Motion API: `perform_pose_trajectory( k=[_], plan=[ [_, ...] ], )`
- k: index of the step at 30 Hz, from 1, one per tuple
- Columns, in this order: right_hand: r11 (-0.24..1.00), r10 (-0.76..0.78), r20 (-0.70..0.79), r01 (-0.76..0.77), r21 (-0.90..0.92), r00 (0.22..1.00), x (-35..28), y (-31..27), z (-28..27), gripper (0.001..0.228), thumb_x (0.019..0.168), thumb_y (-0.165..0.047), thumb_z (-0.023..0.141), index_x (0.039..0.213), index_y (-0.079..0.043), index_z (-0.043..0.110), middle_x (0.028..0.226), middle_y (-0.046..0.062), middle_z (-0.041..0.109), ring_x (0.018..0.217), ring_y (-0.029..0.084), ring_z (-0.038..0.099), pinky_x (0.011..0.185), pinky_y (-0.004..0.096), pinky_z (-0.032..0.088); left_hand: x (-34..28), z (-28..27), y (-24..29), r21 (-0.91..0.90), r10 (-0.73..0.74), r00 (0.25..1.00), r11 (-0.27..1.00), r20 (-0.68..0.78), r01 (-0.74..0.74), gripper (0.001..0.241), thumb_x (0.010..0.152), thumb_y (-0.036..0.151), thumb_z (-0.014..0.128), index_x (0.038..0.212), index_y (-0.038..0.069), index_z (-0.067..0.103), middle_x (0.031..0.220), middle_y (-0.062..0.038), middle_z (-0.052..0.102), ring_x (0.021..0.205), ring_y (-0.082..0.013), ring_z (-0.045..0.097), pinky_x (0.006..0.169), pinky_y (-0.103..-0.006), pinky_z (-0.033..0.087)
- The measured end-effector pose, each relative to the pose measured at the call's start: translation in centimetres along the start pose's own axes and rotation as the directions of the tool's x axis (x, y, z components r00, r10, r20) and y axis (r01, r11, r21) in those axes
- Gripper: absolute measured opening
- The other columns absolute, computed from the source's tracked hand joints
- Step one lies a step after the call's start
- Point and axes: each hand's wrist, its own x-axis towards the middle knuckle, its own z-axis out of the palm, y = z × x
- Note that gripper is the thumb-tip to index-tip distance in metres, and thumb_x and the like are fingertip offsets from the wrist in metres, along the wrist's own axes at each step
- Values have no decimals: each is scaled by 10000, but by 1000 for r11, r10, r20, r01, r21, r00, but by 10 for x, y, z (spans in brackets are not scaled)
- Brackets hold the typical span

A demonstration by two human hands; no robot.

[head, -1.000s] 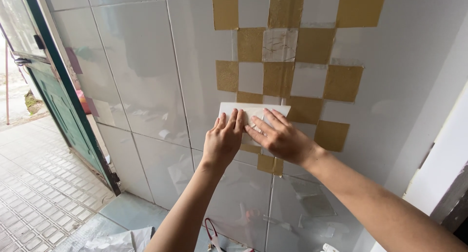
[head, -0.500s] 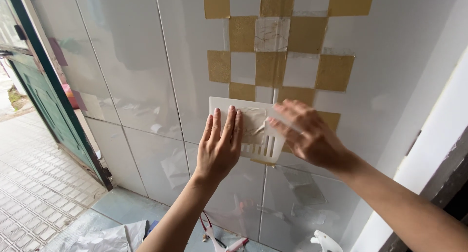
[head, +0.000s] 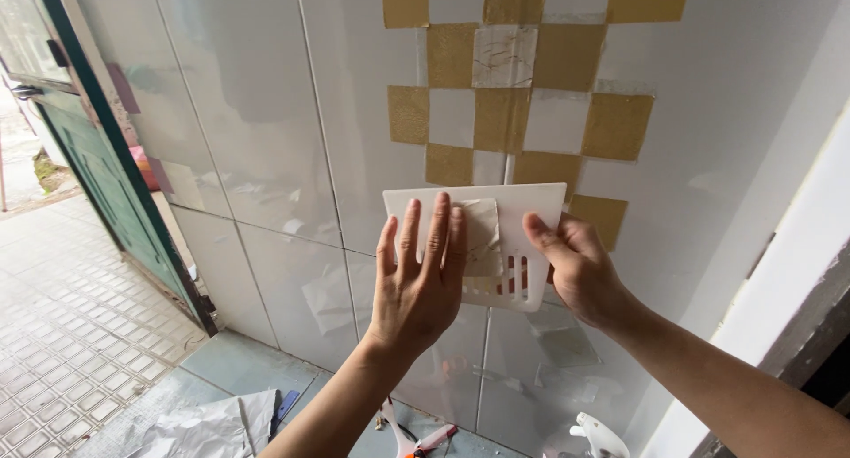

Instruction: Cutting decorative vinyl squares and applying them to a tiled wall using a squeegee

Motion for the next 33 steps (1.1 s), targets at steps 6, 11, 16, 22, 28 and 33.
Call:
perform_pose_trajectory(
  k=[6,11,16,22,28,33],
  plan=[
    [921,52,-43,-65,-383,998,-1,-47,44,518,1069,-273,574,600,-57,621,496,34,478,489,138,446,465,279,428,22,-29,-21,-455,100,992,889,80,-53,594,904,629,574,1284,186,679,1364,-143,590,1234,-428,607,994,-510,499],
    [855,109,-13,-100,-509,994,-6,-58,57,556,1053,-313,581,553,-70,554,494,33,456,531,157,449,514,304,406,28,-20,-38,-468,156,987,875,30,-124,153,934,266,698,1059,181,722,1027,-42,604,962,-281,656,770,-364,528],
    [815,117,77,-51,-577,990,0,-46,47,588,1079,-324,513,575,-38,617,483,98,519,538,196,486,553,358,469,34,-22,-33,-513,213,975,831,-62,-214,114,976,163,671,863,154,680,841,-25,546,782,-231,604,706,-338,492],
    [744,150,66,-69,-665,987,2,-54,49,560,1054,-330,527,584,-37,608,472,119,585,541,196,559,585,386,524,40,-25,-34,-536,177,981,822,-83,-194,172,970,161,702,827,101,628,830,-39,559,722,-240,595,676,-333,505],
    [718,183,71,-83,-691,981,1,-66,59,555,1046,-333,536,593,-19,598,487,147,545,572,229,527,590,415,509,39,-24,-34,-569,205,977,811,57,-137,163,881,149,766,800,95,635,783,-41,566,722,-257,615,669,-360,502],
    [679,230,34,-135,-721,972,2,-58,58,535,1042,-338,528,636,0,609,537,205,593,599,238,546,637,434,531,33,-17,-28,-476,215,974,865,66,-158,183,893,132,719,765,114,589,754,-35,512,692,-249,574,657,-350,471]
  ],
)
